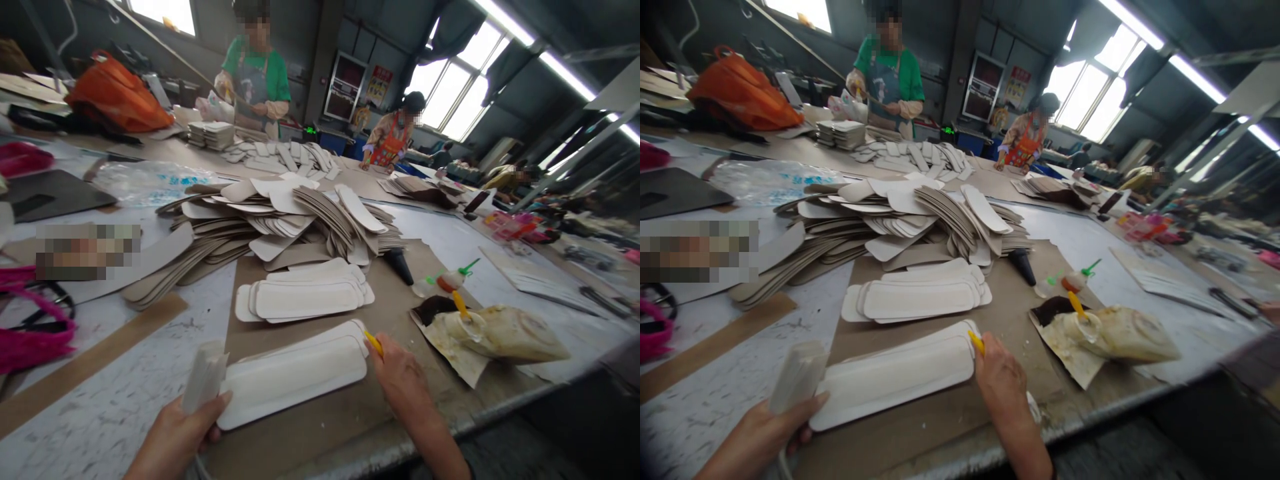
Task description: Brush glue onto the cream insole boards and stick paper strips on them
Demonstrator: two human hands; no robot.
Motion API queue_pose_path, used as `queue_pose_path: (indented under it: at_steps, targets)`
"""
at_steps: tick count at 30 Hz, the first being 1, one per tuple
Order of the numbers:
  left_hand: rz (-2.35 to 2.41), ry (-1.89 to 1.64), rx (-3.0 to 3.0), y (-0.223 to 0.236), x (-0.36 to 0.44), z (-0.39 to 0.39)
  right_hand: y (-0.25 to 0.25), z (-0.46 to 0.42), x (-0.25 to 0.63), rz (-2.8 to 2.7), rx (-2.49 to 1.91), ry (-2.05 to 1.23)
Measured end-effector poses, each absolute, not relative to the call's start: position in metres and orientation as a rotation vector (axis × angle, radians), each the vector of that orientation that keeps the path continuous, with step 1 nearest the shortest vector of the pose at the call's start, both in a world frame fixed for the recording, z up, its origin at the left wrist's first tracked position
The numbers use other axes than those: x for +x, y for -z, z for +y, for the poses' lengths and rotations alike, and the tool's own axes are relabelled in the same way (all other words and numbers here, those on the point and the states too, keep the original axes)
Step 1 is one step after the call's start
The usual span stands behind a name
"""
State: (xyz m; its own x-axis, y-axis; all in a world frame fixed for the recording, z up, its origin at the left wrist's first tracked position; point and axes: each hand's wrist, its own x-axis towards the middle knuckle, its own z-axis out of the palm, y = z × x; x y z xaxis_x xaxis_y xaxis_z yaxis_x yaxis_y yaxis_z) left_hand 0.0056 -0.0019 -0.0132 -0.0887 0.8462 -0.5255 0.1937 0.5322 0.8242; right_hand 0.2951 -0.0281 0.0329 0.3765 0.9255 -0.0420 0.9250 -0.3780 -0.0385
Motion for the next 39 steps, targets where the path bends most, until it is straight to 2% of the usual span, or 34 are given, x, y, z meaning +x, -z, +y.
queue_pose_path:
  at_steps: [9,16,29,39]
  targets:
    - [1.484,-0.805,0.726,0.000,0.001,-0.004,-0.023,-0.031,0.298,-1.553,-2.355,-0.494]
    - [1.339,-0.803,0.712,-0.010,-0.007,-0.002,-0.018,-0.030,0.303,-1.197,-2.147,-1.035]
    - [1.190,-0.833,0.390,-0.011,-0.011,-0.009,-0.026,-0.042,0.283,-0.704,-1.550,-1.381]
    - [1.228,-0.822,0.430,-0.015,-0.013,0.006,-0.033,-0.022,0.290,-0.795,-1.575,-1.391]
